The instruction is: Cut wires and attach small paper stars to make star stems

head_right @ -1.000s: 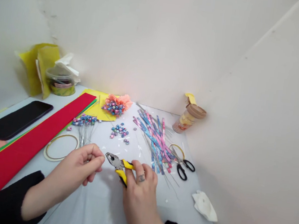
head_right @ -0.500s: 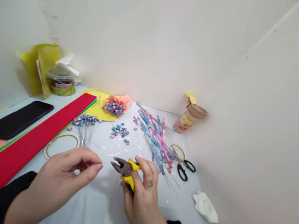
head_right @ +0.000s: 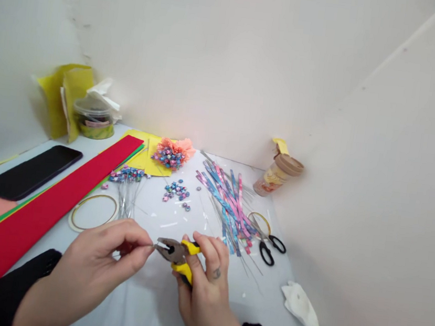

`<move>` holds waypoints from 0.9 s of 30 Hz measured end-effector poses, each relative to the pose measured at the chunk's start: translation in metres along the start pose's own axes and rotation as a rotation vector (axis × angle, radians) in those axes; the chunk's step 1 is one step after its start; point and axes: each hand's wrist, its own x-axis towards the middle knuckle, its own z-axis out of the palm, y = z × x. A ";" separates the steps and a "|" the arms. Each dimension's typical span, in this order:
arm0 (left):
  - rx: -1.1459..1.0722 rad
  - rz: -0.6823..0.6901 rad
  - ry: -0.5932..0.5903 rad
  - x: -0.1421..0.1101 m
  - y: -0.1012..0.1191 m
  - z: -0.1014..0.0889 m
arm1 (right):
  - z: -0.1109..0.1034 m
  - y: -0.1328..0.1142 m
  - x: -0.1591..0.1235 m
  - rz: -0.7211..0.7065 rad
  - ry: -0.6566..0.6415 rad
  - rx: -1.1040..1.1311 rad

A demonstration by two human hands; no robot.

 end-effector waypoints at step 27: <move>-0.087 -0.022 -0.068 -0.002 0.002 0.000 | 0.006 0.001 0.002 -0.022 0.024 -0.023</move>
